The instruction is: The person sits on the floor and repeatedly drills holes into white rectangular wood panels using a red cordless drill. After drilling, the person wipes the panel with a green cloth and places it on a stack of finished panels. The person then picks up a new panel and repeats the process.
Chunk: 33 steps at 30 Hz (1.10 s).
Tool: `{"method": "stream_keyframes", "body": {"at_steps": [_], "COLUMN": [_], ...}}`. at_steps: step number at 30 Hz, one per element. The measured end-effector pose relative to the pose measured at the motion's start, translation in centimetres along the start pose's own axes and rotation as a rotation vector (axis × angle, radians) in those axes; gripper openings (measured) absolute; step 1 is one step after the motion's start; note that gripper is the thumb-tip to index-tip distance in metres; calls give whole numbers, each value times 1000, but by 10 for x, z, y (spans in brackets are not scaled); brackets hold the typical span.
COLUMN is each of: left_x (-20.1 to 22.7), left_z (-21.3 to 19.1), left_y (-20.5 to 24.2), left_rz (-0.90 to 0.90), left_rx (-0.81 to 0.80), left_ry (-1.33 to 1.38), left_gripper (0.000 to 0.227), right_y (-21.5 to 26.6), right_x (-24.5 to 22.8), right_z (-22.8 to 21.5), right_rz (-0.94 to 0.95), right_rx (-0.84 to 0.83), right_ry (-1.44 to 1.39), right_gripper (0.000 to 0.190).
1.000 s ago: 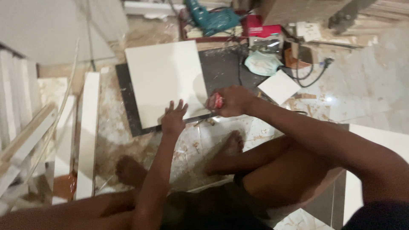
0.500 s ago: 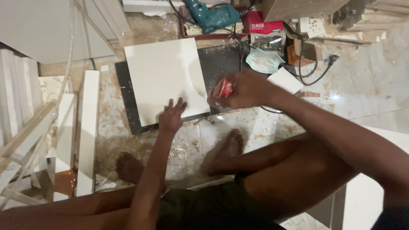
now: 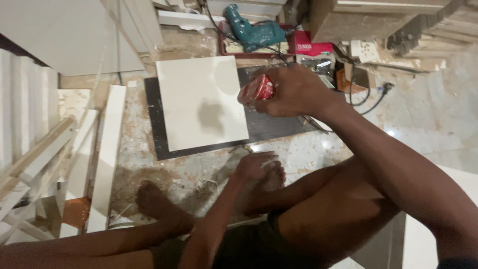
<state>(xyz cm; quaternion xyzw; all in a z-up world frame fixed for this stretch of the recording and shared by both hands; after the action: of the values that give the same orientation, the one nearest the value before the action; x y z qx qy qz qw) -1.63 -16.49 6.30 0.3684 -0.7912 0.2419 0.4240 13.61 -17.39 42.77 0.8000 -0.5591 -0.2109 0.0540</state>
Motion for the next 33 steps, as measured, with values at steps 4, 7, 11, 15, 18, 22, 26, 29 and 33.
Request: {"method": "stream_keyframes", "body": {"at_steps": [4, 7, 11, 15, 18, 22, 26, 29, 33], "left_x": [-128, -175, -186, -124, -132, -161, -153, -170, -163], "left_z": [5, -15, -21, -63, -40, -36, -38, -34, -34], "left_y": [69, 126, 132, 114, 120, 115, 109, 113, 115], "left_rz": [-937, -1240, -1165, -1028, -1086, -1151, -1104, -1019, -1058], "left_rx": [690, 1282, 1775, 1953, 1913, 1657, 1713, 1669, 1680], "left_ry": [138, 414, 785, 1167, 1229, 301, 51, 215, 190], "left_gripper": [40, 38, 50, 51, 61, 31, 21, 20, 16], "right_y": [-19, -40, -59, -67, -54, -52, -52, -54, -56], "right_x": [-45, -91, -139, -171, -190, -197, -197, -194, -193], "right_z": [15, 32, 84, 123, 135, 150, 157, 163, 166], "right_rz": [-90, -162, -182, -281, -342, -389, -431, -449, -437], "right_rx": [-118, -169, -261, -324, -379, -389, -391, -390, -402], "right_ry": [-10, 30, 116, 153, 154, 141, 150, 151, 153], "right_gripper": [61, 64, 67, 69, 67, 67, 66, 67, 69]}}
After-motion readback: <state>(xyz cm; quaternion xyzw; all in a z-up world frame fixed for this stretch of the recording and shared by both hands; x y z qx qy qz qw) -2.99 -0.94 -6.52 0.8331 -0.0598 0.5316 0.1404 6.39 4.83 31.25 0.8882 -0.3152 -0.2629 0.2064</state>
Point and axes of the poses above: each hand's wrist, its own y-axis away from the middle knuckle, its own z-axis out of the palm, x = y × z, the point moved 5 cm from there along -y, towards the middle knuckle, and after that the axes turned 1 degree about y, right-handed, at the moved point
